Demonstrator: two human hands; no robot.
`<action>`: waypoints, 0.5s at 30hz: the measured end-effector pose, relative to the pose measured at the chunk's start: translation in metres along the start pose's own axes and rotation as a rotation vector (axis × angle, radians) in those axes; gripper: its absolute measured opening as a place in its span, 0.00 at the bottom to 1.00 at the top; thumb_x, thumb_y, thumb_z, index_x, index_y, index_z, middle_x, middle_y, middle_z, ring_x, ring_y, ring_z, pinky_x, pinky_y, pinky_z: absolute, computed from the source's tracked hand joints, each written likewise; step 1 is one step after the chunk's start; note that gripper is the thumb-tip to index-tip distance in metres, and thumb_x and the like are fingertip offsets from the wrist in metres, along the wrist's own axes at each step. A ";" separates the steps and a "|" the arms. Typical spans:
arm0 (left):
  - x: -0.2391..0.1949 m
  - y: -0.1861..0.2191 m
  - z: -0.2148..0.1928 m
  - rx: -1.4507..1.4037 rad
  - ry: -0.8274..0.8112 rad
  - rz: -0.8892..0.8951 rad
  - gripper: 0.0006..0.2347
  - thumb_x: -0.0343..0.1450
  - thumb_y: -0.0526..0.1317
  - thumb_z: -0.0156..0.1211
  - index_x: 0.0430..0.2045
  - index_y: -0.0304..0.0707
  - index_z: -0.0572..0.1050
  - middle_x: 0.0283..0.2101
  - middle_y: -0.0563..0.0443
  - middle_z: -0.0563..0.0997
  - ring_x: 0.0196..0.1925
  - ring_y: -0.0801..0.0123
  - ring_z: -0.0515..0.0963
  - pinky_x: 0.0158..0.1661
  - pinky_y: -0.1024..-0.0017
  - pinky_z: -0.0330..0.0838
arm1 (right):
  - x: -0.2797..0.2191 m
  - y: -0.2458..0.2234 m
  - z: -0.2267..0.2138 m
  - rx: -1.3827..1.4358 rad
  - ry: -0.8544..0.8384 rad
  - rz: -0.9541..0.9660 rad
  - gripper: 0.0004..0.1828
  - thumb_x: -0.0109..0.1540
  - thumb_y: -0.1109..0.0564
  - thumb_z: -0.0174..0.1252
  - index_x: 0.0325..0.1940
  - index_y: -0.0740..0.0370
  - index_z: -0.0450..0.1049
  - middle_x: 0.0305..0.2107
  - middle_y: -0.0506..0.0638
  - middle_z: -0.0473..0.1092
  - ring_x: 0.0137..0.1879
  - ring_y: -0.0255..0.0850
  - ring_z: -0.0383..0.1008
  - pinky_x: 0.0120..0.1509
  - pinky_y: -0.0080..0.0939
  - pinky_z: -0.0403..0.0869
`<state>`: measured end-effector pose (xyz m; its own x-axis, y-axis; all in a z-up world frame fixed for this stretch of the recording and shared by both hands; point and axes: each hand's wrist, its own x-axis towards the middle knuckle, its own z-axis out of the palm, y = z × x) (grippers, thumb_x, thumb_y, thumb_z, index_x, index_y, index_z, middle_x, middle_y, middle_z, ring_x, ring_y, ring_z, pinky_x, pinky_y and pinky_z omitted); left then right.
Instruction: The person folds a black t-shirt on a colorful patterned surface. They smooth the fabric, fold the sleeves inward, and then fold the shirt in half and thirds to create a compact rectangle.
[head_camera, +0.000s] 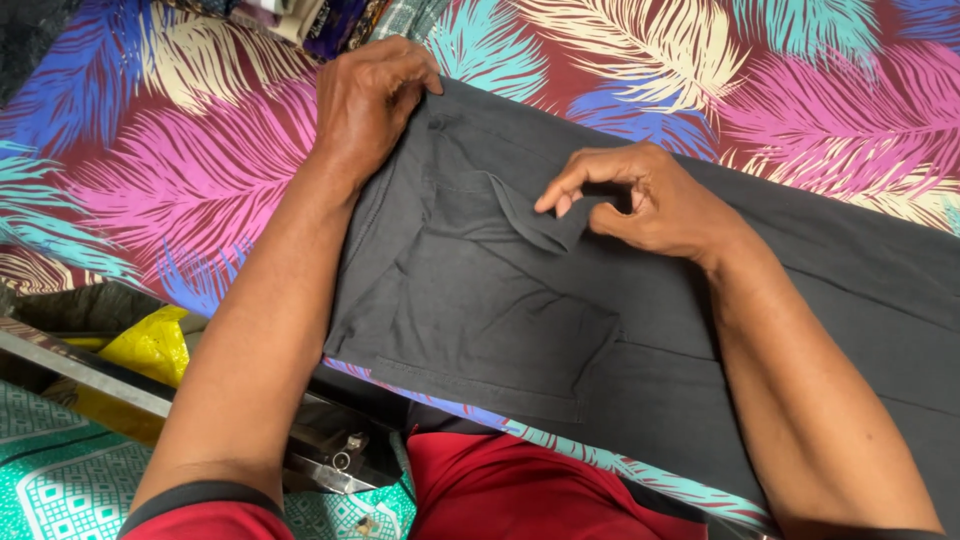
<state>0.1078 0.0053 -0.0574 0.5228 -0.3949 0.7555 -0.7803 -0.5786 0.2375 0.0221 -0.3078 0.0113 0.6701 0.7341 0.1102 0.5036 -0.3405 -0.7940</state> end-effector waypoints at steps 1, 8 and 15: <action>-0.001 -0.004 0.000 -0.002 -0.002 -0.001 0.11 0.67 0.21 0.62 0.28 0.41 0.79 0.39 0.56 0.85 0.38 0.64 0.84 0.30 0.65 0.69 | 0.001 -0.002 0.000 0.002 0.000 0.002 0.27 0.51 0.70 0.45 0.49 0.60 0.80 0.36 0.49 0.75 0.44 0.35 0.75 0.52 0.34 0.70; -0.003 -0.025 -0.003 0.029 -0.189 0.100 0.14 0.65 0.21 0.63 0.34 0.43 0.86 0.47 0.54 0.84 0.43 0.55 0.77 0.37 0.58 0.70 | 0.008 -0.004 0.012 -0.227 -0.105 -0.047 0.26 0.53 0.60 0.67 0.56 0.56 0.74 0.52 0.50 0.70 0.59 0.43 0.71 0.64 0.42 0.67; 0.037 0.039 -0.028 -0.306 -0.705 0.077 0.13 0.76 0.40 0.60 0.50 0.28 0.78 0.49 0.36 0.81 0.54 0.46 0.77 0.54 0.57 0.68 | 0.006 -0.009 0.006 -0.177 -0.107 0.157 0.19 0.49 0.66 0.53 0.42 0.53 0.68 0.59 0.46 0.74 0.27 0.34 0.62 0.29 0.34 0.63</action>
<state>0.0869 -0.0113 -0.0031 0.4780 -0.8468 0.2332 -0.8298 -0.3482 0.4362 0.0184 -0.2964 0.0154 0.6906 0.7191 -0.0773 0.4919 -0.5453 -0.6787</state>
